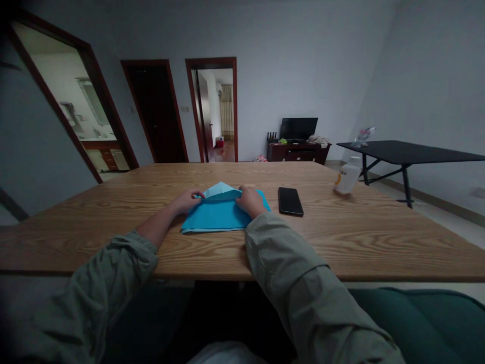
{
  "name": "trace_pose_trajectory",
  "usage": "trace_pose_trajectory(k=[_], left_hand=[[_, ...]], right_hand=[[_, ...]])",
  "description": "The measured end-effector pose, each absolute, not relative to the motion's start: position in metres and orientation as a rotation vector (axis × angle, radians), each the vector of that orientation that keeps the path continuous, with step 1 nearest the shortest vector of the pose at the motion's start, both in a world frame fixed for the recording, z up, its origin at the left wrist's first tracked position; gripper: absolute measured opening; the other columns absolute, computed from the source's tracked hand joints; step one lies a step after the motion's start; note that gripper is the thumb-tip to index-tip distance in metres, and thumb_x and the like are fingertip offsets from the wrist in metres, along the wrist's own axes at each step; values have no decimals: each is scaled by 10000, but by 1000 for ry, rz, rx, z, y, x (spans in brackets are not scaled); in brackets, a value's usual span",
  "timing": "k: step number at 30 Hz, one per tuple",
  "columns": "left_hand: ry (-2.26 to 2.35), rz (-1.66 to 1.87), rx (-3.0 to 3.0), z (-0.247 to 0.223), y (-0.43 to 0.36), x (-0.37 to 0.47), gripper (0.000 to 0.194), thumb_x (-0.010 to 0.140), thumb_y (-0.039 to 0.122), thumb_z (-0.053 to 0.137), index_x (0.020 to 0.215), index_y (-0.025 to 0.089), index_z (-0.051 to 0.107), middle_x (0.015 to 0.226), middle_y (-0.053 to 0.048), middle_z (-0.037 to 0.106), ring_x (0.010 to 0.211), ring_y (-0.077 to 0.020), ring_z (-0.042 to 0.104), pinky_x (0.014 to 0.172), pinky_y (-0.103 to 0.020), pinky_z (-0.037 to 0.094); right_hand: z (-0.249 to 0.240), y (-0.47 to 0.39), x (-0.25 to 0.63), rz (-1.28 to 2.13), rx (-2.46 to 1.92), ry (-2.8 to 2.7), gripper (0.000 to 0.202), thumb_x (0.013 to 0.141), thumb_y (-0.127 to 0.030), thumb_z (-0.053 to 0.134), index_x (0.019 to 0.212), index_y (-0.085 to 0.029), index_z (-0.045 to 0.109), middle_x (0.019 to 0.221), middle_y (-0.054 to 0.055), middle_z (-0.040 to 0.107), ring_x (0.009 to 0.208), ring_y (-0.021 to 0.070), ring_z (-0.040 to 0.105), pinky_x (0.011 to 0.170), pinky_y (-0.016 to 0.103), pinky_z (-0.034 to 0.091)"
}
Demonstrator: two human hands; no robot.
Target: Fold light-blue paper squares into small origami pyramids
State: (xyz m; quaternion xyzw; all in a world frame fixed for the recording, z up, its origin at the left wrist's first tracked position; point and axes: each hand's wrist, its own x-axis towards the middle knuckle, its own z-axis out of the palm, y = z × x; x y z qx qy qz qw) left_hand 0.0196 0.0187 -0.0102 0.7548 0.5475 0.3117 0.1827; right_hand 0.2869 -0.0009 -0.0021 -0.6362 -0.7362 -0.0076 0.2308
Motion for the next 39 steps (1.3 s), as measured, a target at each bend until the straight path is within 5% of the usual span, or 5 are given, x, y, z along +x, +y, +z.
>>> trace_pose_trajectory(k=[9,17,24,30,39], left_hand=[[1740,642,2365,-12,22,21,402,789,546,519,716,173,648,696,-33,621,653,-166,541,568,-258,349],[1790,690,2313,-14,20,20,522,701,503,670,1129,209,620,940,-42,652,778,-175,591,611,-242,391],[1780,692,2335,-16,22,20,410,703,489,680,986,192,671,921,-50,658,784,-181,603,635,-255,428],[1757,644,2280,-16,21,21,486,713,484,675,1107,201,649,1020,-58,667,858,-192,626,697,-259,457],[1708,659,2344,-17,20,22,464,714,455,677,1109,210,672,1004,-59,661,868,-201,617,724,-264,460]], right_hand=[[-2,1,283,62,-1789,-2214,417,910,-503,437,945,-195,716,999,131,705,936,255,640,752,300,439],[-5,2,287,1,-1706,-2183,424,828,-382,581,1212,-207,616,1167,105,660,1028,247,613,831,297,440],[0,-1,285,-15,-1715,-2246,489,785,-521,615,1165,-215,650,1173,121,655,1071,292,600,869,339,438],[2,5,287,99,-1704,-2254,676,762,-728,538,1178,-209,653,1165,128,656,1052,291,606,846,333,449],[-3,10,296,154,-1547,-2387,529,731,-497,709,1176,-221,640,1127,86,671,964,225,630,781,268,453]])
